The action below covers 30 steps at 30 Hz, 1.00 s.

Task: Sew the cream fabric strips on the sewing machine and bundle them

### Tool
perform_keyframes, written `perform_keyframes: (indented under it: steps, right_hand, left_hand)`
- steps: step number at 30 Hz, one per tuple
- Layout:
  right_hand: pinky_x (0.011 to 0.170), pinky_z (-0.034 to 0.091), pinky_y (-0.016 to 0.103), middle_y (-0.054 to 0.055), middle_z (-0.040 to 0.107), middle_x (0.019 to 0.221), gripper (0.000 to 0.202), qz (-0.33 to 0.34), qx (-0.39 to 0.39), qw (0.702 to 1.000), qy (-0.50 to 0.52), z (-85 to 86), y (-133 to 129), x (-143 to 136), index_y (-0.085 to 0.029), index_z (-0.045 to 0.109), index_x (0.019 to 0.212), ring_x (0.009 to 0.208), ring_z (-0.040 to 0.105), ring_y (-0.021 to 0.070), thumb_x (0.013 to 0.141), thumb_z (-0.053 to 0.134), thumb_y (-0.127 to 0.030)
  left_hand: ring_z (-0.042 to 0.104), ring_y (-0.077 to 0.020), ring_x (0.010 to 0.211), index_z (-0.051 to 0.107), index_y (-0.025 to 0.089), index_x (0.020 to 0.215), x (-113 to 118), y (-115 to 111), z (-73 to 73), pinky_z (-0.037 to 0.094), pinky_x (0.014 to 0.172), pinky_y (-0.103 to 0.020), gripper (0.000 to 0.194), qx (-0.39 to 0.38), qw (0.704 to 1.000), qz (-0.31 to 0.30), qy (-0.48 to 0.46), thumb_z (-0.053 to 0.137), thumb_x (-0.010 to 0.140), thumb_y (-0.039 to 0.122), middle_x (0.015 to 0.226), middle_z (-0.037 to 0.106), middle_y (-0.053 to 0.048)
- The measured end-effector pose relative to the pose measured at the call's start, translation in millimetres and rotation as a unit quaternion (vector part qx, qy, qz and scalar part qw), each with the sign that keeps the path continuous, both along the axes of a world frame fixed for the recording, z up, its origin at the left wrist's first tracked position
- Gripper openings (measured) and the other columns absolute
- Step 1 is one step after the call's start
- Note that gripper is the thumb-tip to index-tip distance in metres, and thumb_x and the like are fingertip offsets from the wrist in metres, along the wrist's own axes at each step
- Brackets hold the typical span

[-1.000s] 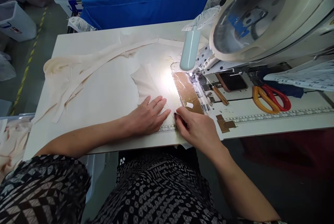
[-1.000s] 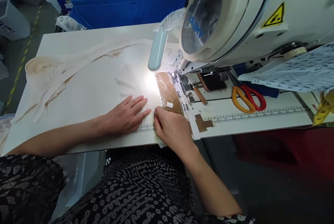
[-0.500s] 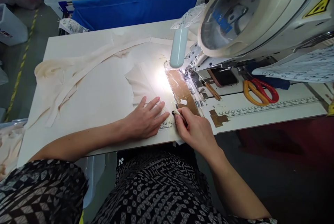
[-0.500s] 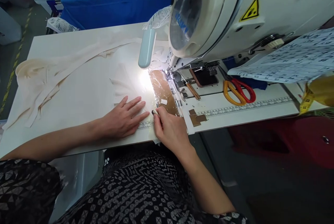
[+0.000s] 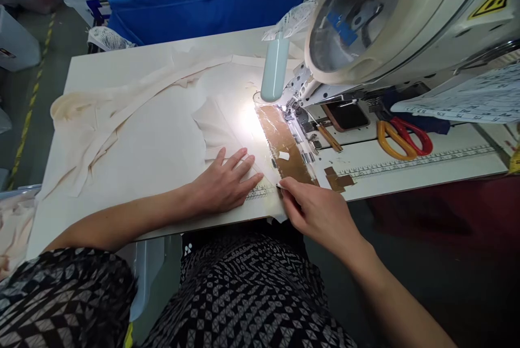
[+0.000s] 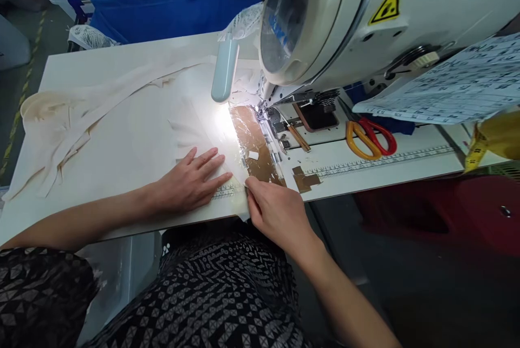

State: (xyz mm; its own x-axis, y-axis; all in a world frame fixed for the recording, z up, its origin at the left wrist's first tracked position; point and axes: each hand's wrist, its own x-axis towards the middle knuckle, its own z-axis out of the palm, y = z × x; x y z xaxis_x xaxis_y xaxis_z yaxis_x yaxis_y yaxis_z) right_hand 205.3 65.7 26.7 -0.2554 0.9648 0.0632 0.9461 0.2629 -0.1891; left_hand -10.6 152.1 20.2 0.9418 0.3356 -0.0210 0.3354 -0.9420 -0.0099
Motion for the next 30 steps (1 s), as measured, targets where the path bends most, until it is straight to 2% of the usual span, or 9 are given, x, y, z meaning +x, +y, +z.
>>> perform_keyframes:
  steps: [5, 8, 11, 14, 22, 27, 30]
  right_hand:
    - [0.048, 0.023, 0.026, -0.001, 0.06, 0.057, 0.021, -0.028, -0.003, 0.999, 0.017, -4.5, -6.4, 6.0, -0.022, 0.052, 0.081, 0.049, 0.053, 0.0149, 0.095, 0.038, -0.025]
    - [0.05, 0.024, 0.027, 0.0, 0.061, 0.058, 0.02, -0.041, -0.002, 0.999, 0.024, -7.6, -1.4, 1.3, -0.021, 0.053, 0.082, 0.05, 0.054, 0.0155, 0.095, 0.038, -0.026]
    - [0.051, 0.023, 0.027, 0.002, 0.064, 0.062, 0.021, -0.05, -0.004, 0.999, 0.019, -8.3, 3.9, -4.5, -0.02, 0.054, 0.082, 0.052, 0.055, 0.016, 0.094, 0.038, -0.025]
    - [0.051, 0.022, 0.028, 0.002, 0.065, 0.063, 0.021, -0.054, -0.01, 0.998, 0.014, -7.9, 6.6, -8.0, -0.019, 0.055, 0.083, 0.052, 0.056, 0.0162, 0.094, 0.038, -0.024]
    - [0.05, 0.019, 0.028, 0.001, 0.062, 0.06, 0.016, -0.044, -0.036, 0.998, -0.004, -2.6, -0.4, -6.3, -0.021, 0.053, 0.078, 0.051, 0.053, 0.0153, 0.09, 0.041, -0.021]
    - [0.049, 0.019, 0.027, -0.001, 0.057, 0.055, 0.018, -0.04, -0.048, 0.998, 0.011, 2.3, -16.2, 4.1, -0.022, 0.046, 0.075, 0.047, 0.049, 0.0142, 0.092, 0.039, -0.023]
    - [0.049, 0.02, 0.027, -0.001, 0.058, 0.056, 0.019, -0.051, -0.06, 0.997, 0.015, 2.9, -12.2, 3.1, -0.023, 0.046, 0.076, 0.048, 0.05, 0.0148, 0.093, 0.037, -0.025]
  left_hand:
    - [0.042, -0.0427, 0.136, 0.05, 0.017, 0.14, -2.7, 5.9, -1.6, 0.041, 0.1, -0.066, 0.043, 0.005, 1.0, -0.001, -0.022, 0.047, 0.099, 0.031, 0.145, 0.047, -0.022]
    - [0.043, -0.0388, 0.136, 0.054, 0.012, 0.133, -1.1, 7.9, -4.2, 0.041, 0.103, -0.063, 0.039, 0.018, 0.998, 0.004, -0.058, 0.043, 0.1, 0.028, 0.142, 0.051, -0.02]
    - [0.044, -0.0293, 0.136, 0.056, 0.007, 0.129, 3.4, 4.5, -8.0, 0.038, 0.112, -0.053, 0.037, 0.021, 0.994, -0.043, -0.101, 0.039, 0.101, 0.024, 0.14, 0.055, -0.017]
    - [0.048, -0.0243, 0.133, 0.057, 0.009, 0.13, 6.5, -1.6, -12.7, 0.033, 0.116, -0.049, 0.037, 0.025, 0.989, -0.082, -0.12, 0.038, 0.102, 0.023, 0.137, 0.059, -0.013]
    - [0.049, -0.0251, 0.132, 0.057, 0.011, 0.131, 5.7, -7.1, -18.9, 0.035, 0.113, -0.051, 0.036, 0.051, 0.989, -0.075, -0.117, 0.041, 0.101, 0.024, 0.138, 0.059, -0.013]
    - [0.049, -0.0255, 0.132, 0.058, 0.011, 0.131, 5.6, -7.7, -17.4, 0.037, 0.111, -0.05, 0.036, 0.046, 0.989, -0.079, -0.115, 0.042, 0.101, 0.026, 0.138, 0.059, -0.013]
    - [0.05, -0.0261, 0.131, 0.059, 0.01, 0.129, 3.7, -3.5, -14.1, 0.039, 0.108, -0.051, 0.037, 0.054, 0.989, -0.072, -0.116, 0.037, 0.103, 0.027, 0.136, 0.06, -0.014]
